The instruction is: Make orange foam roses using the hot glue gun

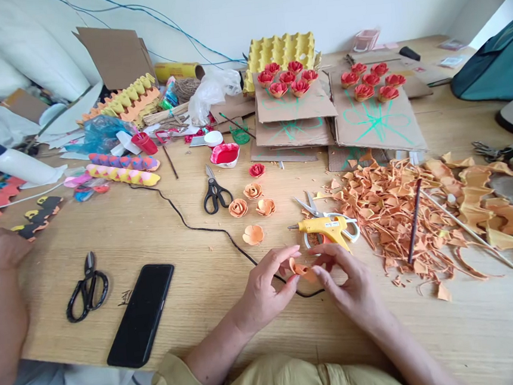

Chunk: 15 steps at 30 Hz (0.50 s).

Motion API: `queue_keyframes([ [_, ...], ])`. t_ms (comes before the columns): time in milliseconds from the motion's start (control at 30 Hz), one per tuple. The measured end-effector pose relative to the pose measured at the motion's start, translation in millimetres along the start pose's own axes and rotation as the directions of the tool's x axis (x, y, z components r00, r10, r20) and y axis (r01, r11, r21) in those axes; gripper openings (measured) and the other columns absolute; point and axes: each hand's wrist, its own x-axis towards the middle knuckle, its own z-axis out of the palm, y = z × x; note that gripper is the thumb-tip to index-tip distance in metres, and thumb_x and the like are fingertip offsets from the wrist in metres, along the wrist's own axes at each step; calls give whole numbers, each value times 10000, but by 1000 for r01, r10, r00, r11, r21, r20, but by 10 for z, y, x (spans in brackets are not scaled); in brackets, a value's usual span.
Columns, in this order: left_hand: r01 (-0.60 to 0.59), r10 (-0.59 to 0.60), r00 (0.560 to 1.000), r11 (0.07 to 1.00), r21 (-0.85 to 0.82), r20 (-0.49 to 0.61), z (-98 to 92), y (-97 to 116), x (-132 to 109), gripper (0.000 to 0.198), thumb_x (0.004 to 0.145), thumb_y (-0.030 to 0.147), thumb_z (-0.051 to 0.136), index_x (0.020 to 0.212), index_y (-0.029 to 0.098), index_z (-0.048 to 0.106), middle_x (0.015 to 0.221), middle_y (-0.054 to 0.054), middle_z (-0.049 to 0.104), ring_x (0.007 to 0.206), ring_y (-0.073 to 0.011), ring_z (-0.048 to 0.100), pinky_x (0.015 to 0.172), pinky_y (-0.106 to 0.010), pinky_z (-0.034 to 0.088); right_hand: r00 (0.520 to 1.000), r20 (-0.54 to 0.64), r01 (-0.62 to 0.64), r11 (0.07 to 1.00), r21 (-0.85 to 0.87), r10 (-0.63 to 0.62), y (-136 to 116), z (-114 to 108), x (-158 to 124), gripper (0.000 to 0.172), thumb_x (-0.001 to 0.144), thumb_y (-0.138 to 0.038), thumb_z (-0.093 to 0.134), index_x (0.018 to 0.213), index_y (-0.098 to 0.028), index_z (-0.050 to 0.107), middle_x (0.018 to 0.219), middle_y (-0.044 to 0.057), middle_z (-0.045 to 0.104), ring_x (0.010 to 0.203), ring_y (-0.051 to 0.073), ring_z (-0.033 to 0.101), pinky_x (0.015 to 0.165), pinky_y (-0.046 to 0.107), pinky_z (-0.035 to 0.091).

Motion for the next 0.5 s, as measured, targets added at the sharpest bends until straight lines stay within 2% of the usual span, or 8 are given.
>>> queue_keyframes([
  [133, -30, 29, 998, 999, -12, -48, 53, 19, -19, 547, 867, 22, 599, 1363, 237, 517, 1131, -82, 704, 1005, -176, 701, 896, -298, 596, 992, 99, -82, 990, 111, 71, -53, 44, -8, 218, 958, -314, 639, 1159, -252, 583, 1038, 49, 689, 771, 171, 653, 706, 305, 552],
  [233, -23, 21, 997, 999, -27, -68, 87, 26, -35, 544, 875, 42, 620, 1369, 240, 507, 1131, -83, 694, 998, -177, 702, 894, -298, 598, 984, 154, -115, 978, 175, 88, -65, 46, -7, 222, 931, -312, 672, 1127, -253, 584, 1062, 51, 691, 881, 196, 683, 762, 308, 566],
  [400, -36, 36, 999, 999, -3, 7, 89, 5, -50, 611, 863, -9, 502, 1424, 229, 477, 1269, -124, 616, 1037, -191, 672, 874, -301, 597, 995, 65, -83, 993, 86, 77, -38, 49, -16, 126, 928, -222, 629, 1043, -243, 583, 943, 32, 697, 829, 186, 692, 752, 301, 558],
  [500, -21, 21, 1000, 1000, -3, 10, 61, -18, -30, 639, 873, -21, 445, 1459, 234, 444, 1336, -137, 574, 1041, -186, 673, 900, -320, 584, 997, 44, -62, 998, 29, 61, -33, 29, -15, 125, 915, -216, 633, 1028, -238, 583, 912, 32, 691, 800, 192, 689, 734, 307, 555],
])
